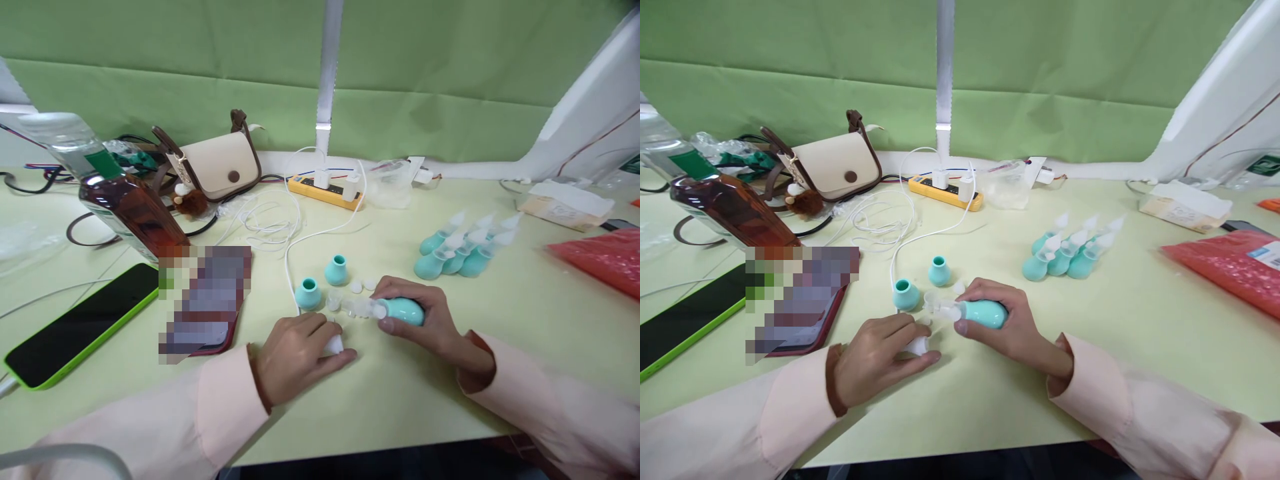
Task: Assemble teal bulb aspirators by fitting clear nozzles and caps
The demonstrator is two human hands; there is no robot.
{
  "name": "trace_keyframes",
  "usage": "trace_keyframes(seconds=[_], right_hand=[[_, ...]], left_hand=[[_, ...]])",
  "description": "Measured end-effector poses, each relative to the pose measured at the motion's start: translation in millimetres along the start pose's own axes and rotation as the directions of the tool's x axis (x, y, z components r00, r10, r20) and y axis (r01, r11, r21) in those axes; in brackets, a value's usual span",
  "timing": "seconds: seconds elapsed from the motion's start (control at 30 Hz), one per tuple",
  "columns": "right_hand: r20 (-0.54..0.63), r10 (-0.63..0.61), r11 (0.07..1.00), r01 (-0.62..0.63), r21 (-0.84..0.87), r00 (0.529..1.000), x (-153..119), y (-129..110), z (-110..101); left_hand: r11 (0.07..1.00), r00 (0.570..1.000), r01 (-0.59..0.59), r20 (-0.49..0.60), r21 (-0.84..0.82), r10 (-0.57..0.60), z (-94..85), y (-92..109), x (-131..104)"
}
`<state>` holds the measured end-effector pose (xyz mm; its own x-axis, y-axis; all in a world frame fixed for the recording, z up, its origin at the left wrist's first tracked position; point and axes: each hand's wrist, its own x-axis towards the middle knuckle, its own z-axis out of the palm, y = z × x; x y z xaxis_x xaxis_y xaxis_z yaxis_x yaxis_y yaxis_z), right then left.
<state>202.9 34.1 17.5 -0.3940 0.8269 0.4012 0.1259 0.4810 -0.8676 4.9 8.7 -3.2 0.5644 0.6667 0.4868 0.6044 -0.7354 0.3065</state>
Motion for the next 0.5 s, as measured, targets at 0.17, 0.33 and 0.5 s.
trace_keyframes(seconds=[0.17, 0.33, 0.5], right_hand=[[-0.033, -0.013, 0.998, 0.012, -0.054, 0.999, 0.1, 2.2, 3.4], [0.036, -0.128, 0.972, 0.132, -0.196, 0.991, -1.9, -0.9, 9.3], [0.103, -0.271, 0.922, 0.289, -0.259, 0.957, -7.1, 2.0, 13.2]], left_hand=[[0.982, 0.997, 0.014, 0.072, 0.189, -0.028, 4.8, -4.3, 0.4], [0.978, 0.989, 0.098, 0.089, 0.184, -0.116, 2.6, -2.0, 3.6], [0.997, 0.997, 0.080, 0.008, 0.022, -0.081, -2.5, 2.7, 3.0]])
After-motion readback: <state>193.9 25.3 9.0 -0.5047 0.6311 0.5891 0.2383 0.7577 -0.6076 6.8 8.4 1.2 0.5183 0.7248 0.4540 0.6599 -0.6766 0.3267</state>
